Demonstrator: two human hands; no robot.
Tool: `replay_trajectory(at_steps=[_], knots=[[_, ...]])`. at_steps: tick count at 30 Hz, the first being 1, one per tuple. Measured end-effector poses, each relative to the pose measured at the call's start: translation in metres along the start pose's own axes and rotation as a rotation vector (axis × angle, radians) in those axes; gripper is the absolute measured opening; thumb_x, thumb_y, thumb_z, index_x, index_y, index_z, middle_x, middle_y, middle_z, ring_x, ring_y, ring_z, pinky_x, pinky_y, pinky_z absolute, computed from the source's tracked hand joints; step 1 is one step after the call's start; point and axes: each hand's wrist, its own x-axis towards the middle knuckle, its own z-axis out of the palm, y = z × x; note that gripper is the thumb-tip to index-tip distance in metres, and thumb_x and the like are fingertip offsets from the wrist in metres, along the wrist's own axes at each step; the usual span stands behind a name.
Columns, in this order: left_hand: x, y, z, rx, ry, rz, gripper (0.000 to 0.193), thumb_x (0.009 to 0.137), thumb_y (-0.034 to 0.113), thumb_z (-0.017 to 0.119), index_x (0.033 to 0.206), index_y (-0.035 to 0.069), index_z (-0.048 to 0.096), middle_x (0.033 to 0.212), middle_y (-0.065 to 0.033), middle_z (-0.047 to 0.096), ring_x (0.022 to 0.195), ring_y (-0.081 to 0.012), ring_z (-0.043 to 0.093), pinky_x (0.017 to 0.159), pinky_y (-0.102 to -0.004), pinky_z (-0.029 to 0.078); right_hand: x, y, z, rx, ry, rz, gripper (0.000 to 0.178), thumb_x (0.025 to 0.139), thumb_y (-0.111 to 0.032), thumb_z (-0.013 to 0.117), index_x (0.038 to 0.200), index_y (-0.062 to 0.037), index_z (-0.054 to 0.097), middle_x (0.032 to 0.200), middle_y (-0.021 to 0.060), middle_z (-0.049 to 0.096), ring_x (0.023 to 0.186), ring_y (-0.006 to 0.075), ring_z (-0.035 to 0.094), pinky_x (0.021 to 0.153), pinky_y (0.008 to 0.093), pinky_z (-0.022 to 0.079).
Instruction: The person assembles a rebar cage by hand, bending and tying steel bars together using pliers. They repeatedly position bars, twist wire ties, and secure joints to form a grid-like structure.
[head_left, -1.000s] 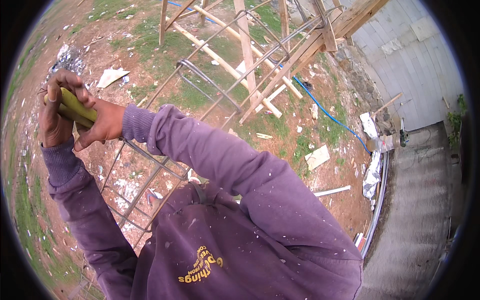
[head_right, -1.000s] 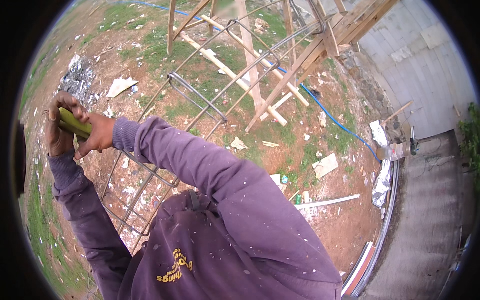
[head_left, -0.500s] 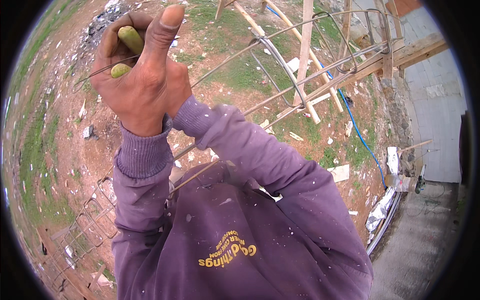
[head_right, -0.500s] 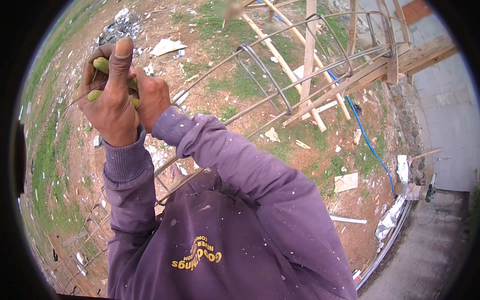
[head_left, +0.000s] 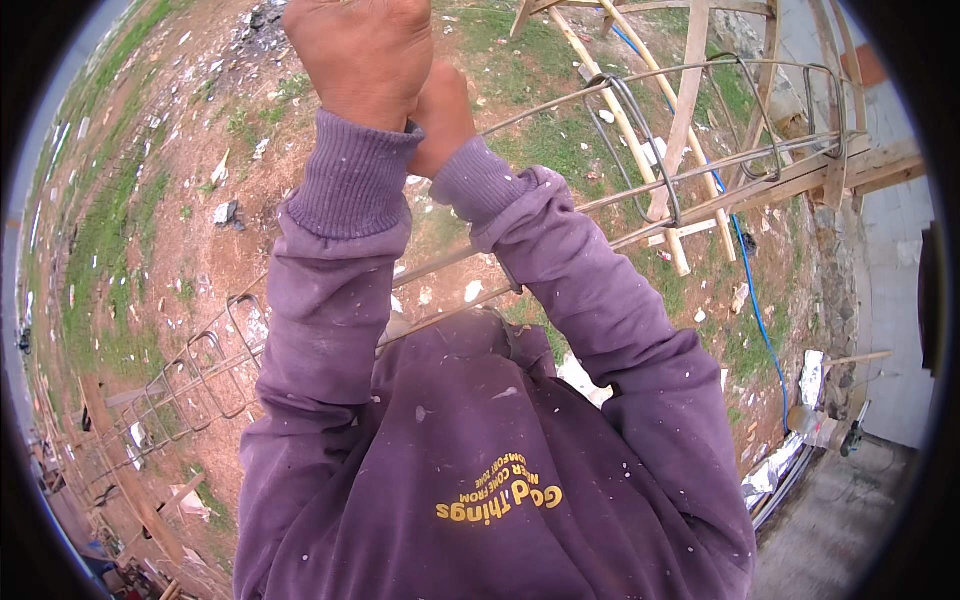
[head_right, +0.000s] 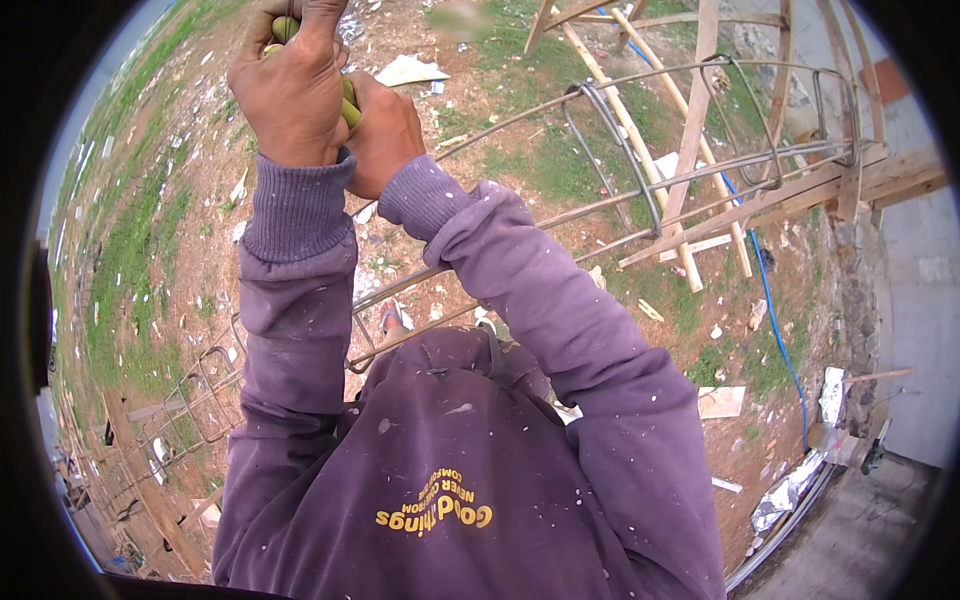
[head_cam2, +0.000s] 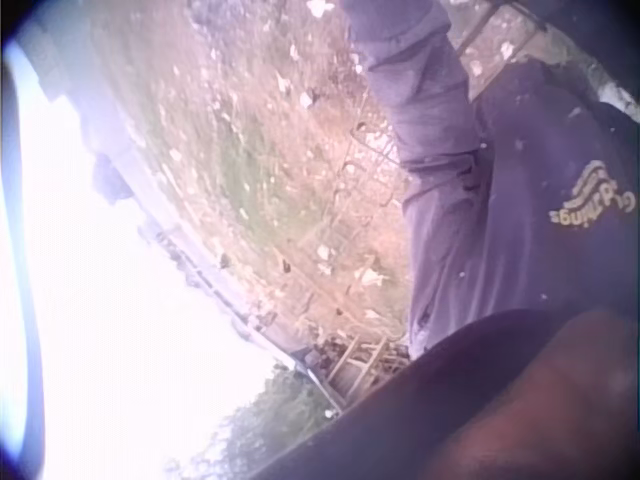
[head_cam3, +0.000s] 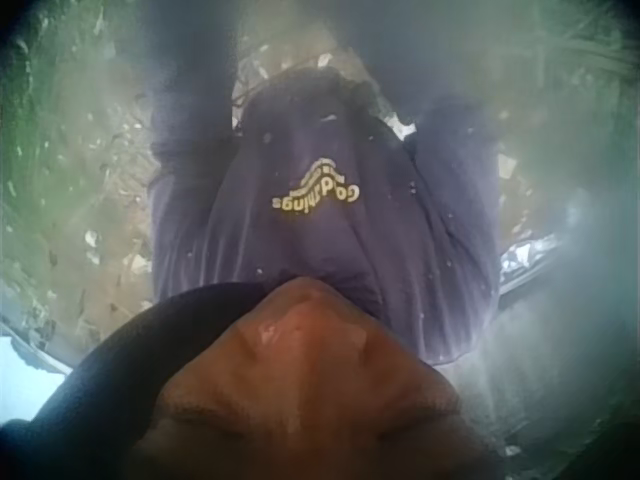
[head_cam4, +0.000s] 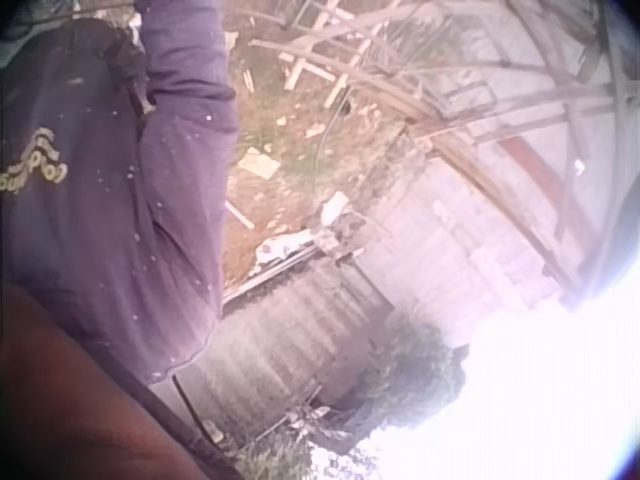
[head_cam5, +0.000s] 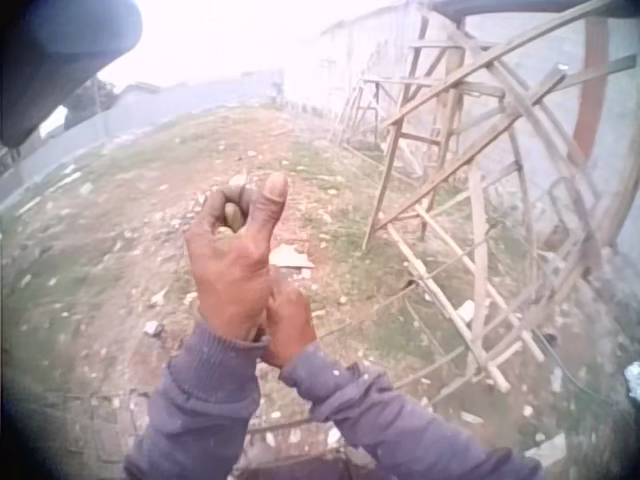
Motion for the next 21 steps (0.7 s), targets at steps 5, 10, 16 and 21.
replay_trajectory(at_steps=[5, 10, 16, 21], knots=[[0.056, -0.041, -0.022, -0.644, -0.928, -0.128, 0.031, 0.094, 0.032, 0.073, 0.100, 0.008, 0.055, 0.085, -0.0025, 0.056, 0.069, -0.0107, 0.052, 0.060, -0.0267, 0.043, 0.044, 0.001, -0.046, 0.544, -0.843, 0.284, 0.035, 0.072, -0.026, 0.091, 0.089, -0.0036, 0.070, 0.081, 0.0046, 0.071, 0.069, 0.0156, 0.068, 0.065, 0.0295, 0.055], [0.036, -0.025, -0.005, 0.207, -0.134, -0.075, 0.084, 0.072, 0.034, 0.093, 0.133, -0.006, 0.051, 0.104, -0.0108, 0.065, 0.090, -0.0173, 0.066, 0.084, -0.0308, 0.056, 0.028, -0.001, -0.031, 0.490, -0.369, 0.391, 0.029, 0.071, -0.015, 0.088, 0.083, 0.0002, 0.066, 0.071, 0.0110, 0.067, 0.057, 0.0207, 0.065, 0.057, 0.0331, 0.052], [0.016, -0.014, -0.009, 0.136, -0.036, 0.066, 0.038, 0.087, 0.032, 0.081, 0.103, 0.003, 0.063, 0.081, -0.0034, 0.060, 0.066, -0.0088, 0.053, 0.057, -0.0225, 0.043, 0.002, -0.011, 0.012, -0.027, 0.174, 0.011, 0.041, 0.068, -0.021, 0.085, 0.093, 0.0027, 0.063, 0.087, 0.0233, 0.070, 0.083, 0.0390, 0.071, 0.075, 0.0438, 0.055], [0.059, -0.032, -0.031, -0.600, -0.854, -0.121, 0.039, 0.097, 0.033, 0.069, 0.116, 0.000, 0.060, 0.088, -0.0063, 0.062, 0.069, -0.0133, 0.058, 0.062, -0.0261, 0.049, 0.042, -0.008, -0.032, 0.255, -0.507, 0.246, 0.049, 0.058, -0.027, 0.093, 0.086, 0.0020, 0.065, 0.069, 0.0073, 0.066, 0.065, 0.0197, 0.067, 0.064, 0.0339, 0.055]])
